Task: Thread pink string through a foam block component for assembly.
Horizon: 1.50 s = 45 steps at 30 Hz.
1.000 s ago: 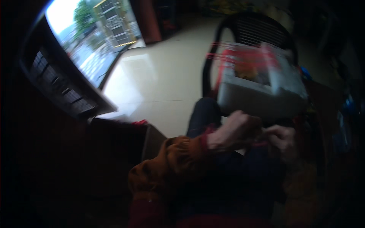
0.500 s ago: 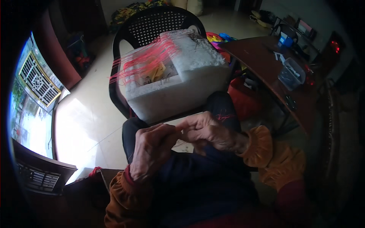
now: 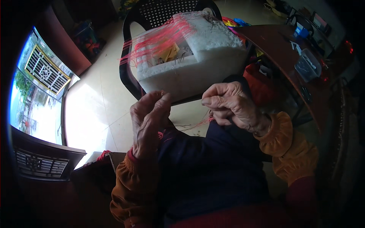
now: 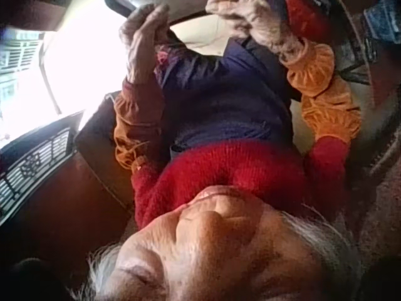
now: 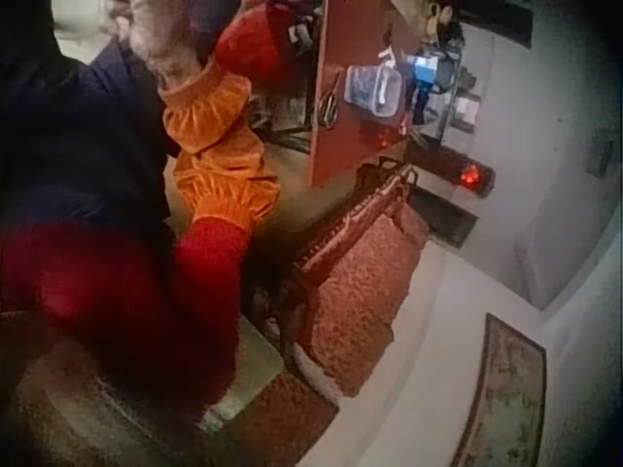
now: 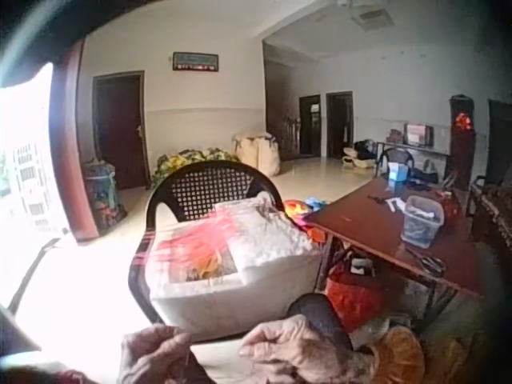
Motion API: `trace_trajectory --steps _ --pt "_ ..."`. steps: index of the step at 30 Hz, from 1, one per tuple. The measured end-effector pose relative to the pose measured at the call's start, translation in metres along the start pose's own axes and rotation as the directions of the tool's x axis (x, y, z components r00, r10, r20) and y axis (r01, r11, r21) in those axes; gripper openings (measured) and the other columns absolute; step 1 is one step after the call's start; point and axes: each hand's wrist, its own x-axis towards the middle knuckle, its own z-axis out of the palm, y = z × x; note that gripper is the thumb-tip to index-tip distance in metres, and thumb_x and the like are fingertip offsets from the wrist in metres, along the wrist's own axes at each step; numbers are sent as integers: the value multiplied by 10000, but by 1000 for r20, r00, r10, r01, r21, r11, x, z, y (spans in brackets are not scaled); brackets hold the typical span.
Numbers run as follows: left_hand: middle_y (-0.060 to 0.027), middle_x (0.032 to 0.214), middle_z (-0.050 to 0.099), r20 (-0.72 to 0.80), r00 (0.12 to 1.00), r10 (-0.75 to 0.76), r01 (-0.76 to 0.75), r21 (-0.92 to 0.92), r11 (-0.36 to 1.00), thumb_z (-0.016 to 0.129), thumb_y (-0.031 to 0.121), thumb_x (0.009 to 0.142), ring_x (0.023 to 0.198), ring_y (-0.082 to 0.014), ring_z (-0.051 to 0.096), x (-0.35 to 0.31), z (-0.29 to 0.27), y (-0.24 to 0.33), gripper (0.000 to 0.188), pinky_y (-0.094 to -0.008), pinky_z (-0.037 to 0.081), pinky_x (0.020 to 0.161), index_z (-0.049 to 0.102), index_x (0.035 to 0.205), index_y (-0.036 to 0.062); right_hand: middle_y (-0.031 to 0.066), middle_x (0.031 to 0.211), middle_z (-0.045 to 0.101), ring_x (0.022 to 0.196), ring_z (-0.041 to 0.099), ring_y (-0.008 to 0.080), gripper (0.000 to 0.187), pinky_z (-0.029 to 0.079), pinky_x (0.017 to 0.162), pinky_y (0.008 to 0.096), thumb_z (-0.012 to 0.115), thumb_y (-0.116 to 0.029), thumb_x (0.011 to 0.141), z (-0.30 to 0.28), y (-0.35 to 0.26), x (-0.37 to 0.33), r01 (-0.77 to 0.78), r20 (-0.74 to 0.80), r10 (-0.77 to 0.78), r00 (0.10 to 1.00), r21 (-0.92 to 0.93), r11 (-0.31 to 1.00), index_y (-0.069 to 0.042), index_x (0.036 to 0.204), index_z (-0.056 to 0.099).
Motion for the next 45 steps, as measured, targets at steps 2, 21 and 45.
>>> trace_trajectory --steps 2,21,45 --pt "52 667 476 -25 999 24 -24 -29 999 581 122 858 558 -38 390 0 2 -7 153 -175 302 508 609 930 -11 -12 546 467 394 321 31 116 330 349 201 604 -77 850 1 0 0 15 -17 -15 1000 -12 1000 33 884 621" --pt "30 678 506 58 994 90 -93 39 995 606 32 849 626 -27 437 -13 29 -37 25 -186 360 564 595 868 22 -24 580 515 454 420 9 85 314 394 171 610 -74 854 2 13 -2 130 62 -114 992 -468 874 9 850 628" --pt "18 704 510 -19 976 -216 187 -430 883 546 135 894 551 -43 406 7 24 -72 186 -180 319 494 576 1043 27 -49 668 394 606 390 14 471 346 558 177 650 1 738 -18 25 28 257 206 -171 964 -538 802 3 1173 469"
